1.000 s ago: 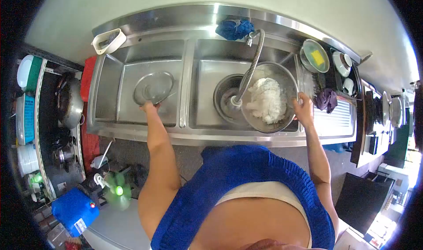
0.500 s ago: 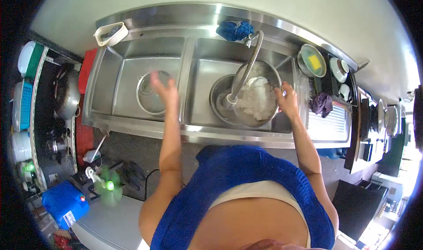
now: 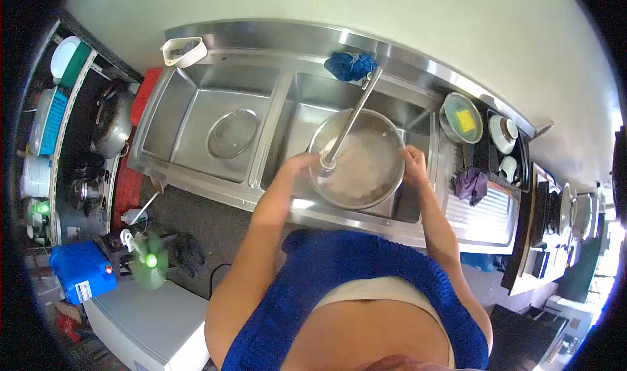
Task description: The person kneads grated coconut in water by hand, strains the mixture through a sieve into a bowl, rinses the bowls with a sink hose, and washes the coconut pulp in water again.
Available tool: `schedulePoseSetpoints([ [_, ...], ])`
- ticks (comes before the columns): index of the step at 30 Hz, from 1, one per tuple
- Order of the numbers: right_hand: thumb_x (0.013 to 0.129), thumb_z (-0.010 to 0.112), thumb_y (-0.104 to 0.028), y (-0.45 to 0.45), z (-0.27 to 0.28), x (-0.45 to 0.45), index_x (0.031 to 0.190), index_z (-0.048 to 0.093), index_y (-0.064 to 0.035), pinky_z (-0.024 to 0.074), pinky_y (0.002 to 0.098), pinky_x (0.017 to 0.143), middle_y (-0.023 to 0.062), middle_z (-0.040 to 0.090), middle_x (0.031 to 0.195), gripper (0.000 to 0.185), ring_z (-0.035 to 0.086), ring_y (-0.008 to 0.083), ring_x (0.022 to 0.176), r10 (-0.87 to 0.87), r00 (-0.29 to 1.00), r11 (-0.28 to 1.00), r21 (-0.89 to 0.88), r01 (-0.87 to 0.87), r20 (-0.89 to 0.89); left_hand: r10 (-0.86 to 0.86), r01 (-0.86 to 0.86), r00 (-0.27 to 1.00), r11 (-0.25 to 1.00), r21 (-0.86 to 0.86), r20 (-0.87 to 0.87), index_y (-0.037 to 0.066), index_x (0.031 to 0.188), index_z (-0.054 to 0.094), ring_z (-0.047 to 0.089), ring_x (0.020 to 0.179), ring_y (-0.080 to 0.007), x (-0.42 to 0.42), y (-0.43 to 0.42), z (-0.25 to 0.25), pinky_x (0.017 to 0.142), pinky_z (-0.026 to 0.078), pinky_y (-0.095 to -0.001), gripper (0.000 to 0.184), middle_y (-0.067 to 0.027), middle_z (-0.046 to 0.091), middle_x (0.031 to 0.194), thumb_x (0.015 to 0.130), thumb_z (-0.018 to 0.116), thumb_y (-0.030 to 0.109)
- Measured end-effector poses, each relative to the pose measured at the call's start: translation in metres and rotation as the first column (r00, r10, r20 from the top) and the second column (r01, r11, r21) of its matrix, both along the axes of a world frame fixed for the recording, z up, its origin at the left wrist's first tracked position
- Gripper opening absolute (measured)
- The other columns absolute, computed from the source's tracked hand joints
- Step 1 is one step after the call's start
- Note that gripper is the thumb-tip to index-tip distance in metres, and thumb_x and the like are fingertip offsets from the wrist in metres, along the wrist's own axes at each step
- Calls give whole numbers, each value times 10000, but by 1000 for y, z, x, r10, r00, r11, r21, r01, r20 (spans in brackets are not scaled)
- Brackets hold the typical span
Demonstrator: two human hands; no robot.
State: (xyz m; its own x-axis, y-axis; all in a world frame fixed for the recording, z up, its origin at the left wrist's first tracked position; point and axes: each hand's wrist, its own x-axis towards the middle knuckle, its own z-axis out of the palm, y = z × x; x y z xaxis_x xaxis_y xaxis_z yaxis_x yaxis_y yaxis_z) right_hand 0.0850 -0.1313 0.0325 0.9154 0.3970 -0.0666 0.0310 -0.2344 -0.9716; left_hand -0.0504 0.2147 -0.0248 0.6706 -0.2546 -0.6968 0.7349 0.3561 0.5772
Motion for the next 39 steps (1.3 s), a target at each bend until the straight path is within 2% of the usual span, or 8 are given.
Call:
schedulePoseSetpoints([
  [3,835,610,-249,23,34,27,703,582,-4,459,314,628,78,581,638,279,594,153,677,51,988,921,-375,-104,-147,-48,41,972,999,35,231,4,1059,581,624,765,-217,-9,26,-59,733,541,-438,309,-99,628,992,846,583,228],
  [6,862,581,-316,57,0,78,831,625,-9,474,297,618,106,636,780,311,620,160,740,243,860,869,-495,12,448,205,-186,978,938,293,-34,23,1049,531,623,795,-269,-28,0,5,673,562,-479,316,-96,585,940,741,542,94],
  [11,883,577,-368,153,-42,169,1005,597,-52,485,384,758,90,639,926,340,618,246,845,297,796,947,269,-175,-527,442,-430,897,882,194,-19,-54,1064,536,655,800,-311,-48,-6,3,648,580,-469,364,-151,626,917,719,539,62],
  [19,770,741,-318,203,-94,190,1071,514,-41,500,408,750,75,584,917,468,592,213,826,217,831,951,304,-61,-512,489,-470,869,865,178,-80,-66,1105,517,655,768,-295,-62,-19,-6,698,564,-478,453,-155,623,935,665,550,39],
  [23,561,823,-529,213,-90,192,1213,484,32,422,363,933,238,519,1233,925,512,305,1148,-116,984,985,-146,96,-137,520,-492,844,848,196,-133,-39,1103,525,647,789,-296,-59,-23,-2,701,563,-475,450,-138,610,919,661,559,41],
  [29,753,683,-211,175,7,81,1073,539,-19,433,452,829,187,575,1005,399,547,389,915,-144,623,899,-161,407,769,528,-494,836,842,217,-145,-21,1086,530,642,806,-302,-62,-26,-16,698,561,-490,443,-119,600,904,651,564,59],
  [34,750,581,-26,166,-30,11,871,592,-24,425,464,769,190,573,905,122,537,377,857,323,759,932,-328,-153,565,544,-521,823,837,167,-161,-17,1049,555,644,821,-294,-63,-28,-34,715,556,-500,403,-122,618,918,652,549,52],
  [39,710,571,21,161,0,14,861,598,-26,425,464,765,181,571,882,160,531,377,859,66,766,985,-164,51,639,583,-574,806,812,103,-106,-2,1077,549,639,867,-297,-72,-31,-22,725,553,-506,420,-127,621,959,660,539,42],
])
